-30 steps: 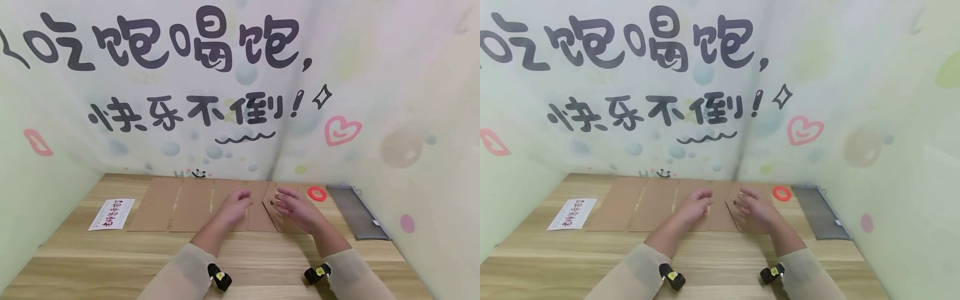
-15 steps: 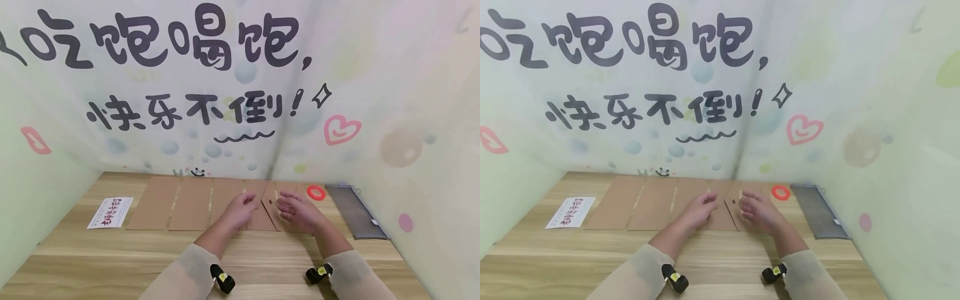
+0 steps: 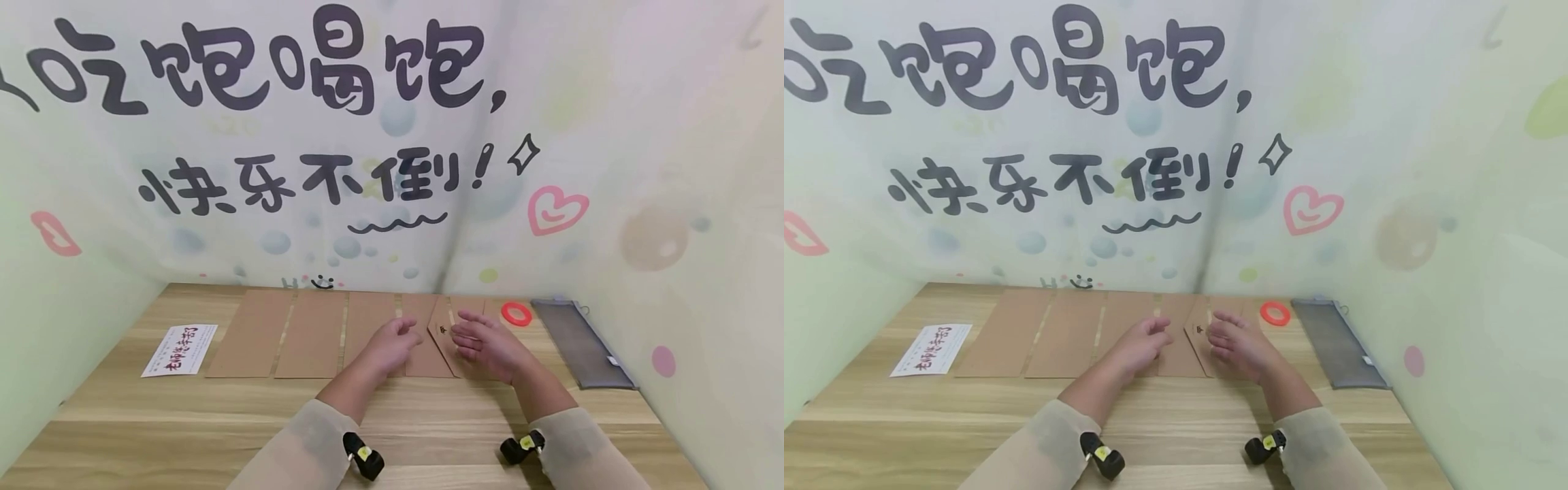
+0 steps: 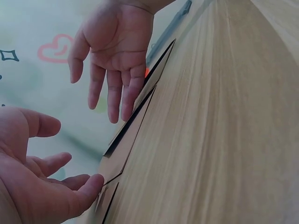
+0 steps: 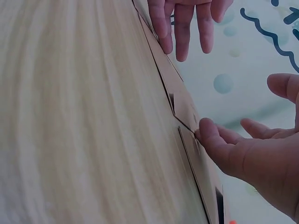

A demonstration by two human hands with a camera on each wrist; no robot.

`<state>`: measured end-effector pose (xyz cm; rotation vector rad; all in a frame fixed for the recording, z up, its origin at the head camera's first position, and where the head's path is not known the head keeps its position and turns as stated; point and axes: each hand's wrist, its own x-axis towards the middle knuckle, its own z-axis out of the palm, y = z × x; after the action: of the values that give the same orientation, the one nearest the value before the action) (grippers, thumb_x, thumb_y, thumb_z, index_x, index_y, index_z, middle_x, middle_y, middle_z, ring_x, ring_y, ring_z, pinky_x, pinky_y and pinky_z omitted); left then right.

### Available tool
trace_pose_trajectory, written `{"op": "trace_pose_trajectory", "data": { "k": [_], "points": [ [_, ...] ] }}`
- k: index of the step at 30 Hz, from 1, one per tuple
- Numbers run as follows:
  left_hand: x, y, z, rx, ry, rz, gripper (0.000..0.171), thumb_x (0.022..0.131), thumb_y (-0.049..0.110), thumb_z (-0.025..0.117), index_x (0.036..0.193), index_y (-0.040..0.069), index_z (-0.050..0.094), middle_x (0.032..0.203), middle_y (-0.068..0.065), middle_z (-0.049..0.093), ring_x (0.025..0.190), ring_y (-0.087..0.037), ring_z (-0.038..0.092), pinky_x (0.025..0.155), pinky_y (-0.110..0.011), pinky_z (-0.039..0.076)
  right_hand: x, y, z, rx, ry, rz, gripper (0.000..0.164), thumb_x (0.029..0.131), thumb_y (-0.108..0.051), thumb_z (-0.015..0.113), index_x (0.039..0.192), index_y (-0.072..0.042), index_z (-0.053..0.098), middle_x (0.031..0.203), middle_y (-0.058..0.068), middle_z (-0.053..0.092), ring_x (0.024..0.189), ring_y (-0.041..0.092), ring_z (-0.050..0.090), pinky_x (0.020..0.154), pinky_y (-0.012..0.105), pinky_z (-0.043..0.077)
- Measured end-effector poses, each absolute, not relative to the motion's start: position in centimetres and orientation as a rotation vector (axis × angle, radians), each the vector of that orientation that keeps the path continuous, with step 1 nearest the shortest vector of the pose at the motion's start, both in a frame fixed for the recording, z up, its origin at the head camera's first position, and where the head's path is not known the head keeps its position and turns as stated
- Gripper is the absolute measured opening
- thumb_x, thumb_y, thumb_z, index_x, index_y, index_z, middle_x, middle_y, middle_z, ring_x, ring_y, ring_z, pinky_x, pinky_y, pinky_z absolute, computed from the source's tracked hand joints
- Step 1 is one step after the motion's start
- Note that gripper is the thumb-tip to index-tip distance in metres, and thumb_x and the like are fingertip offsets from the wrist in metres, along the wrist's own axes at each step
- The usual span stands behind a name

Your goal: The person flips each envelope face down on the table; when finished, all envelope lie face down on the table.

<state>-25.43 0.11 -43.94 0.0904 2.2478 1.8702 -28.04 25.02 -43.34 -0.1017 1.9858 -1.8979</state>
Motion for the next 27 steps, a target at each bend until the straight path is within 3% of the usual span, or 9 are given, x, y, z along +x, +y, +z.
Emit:
{"op": "trace_pose_trajectory", "data": {
  "k": [6,11,14,20,27],
  "points": [
    [-24.9,0.6,-43.8,0.150,2.272,1.811,0.057,0.098,0.022,0.066,0.152,0.005,0.057,0.163,-0.022,0.050,0.152,-0.040,0.047,0.127,-0.057,0.038,-28.1,25.2,-43.4,-0.034,2.001,-1.940,0.069,0.111,-0.024,0.056,0.168,-0.001,0.025,0.161,0.026,0.049,0.139,0.030,0.060,0.108,0.032,0.057],
    [-24.5,1.1,-43.9,0.222,2.292,1.731,0.056,0.098,0.023,0.068,0.152,0.008,0.058,0.161,-0.021,0.053,0.147,-0.038,0.051,0.120,-0.058,0.045,-28.3,25.5,-43.4,-0.038,2.011,-1.975,0.063,0.113,-0.019,0.051,0.167,0.000,0.024,0.166,0.028,0.042,0.132,0.018,0.063,0.105,0.027,0.057],
    [-24.2,1.4,-43.9,0.246,2.295,1.715,0.057,0.098,0.022,0.069,0.152,0.009,0.057,0.160,-0.021,0.053,0.148,-0.040,0.050,0.121,-0.060,0.044,-28.3,25.6,-43.4,-0.050,1.992,-2.000,0.059,0.114,-0.014,0.047,0.167,0.001,0.026,0.168,0.029,0.037,0.124,0.012,0.064,0.104,0.025,0.055],
    [-24.0,1.9,-43.8,0.284,2.282,1.748,0.063,0.097,0.026,0.073,0.155,0.009,0.054,0.165,-0.018,0.049,0.156,-0.040,0.041,0.126,-0.061,0.038,-28.1,25.3,-43.2,-0.141,1.962,-1.975,0.061,0.109,-0.004,0.050,0.166,0.001,0.029,0.173,0.024,0.031,0.120,0.006,0.062,0.100,0.022,0.054],
    [-23.9,2.1,-43.7,0.255,2.260,1.784,0.064,0.098,0.040,0.076,0.156,0.023,0.054,0.172,-0.011,0.038,0.156,-0.042,0.040,0.121,-0.064,0.044,-27.7,24.3,-42.7,-0.222,1.895,-1.953,0.067,0.110,-0.006,0.052,0.170,-0.006,0.023,0.177,0.017,0.022,0.124,0.007,0.055,0.099,0.020,0.052]
  ]
}}
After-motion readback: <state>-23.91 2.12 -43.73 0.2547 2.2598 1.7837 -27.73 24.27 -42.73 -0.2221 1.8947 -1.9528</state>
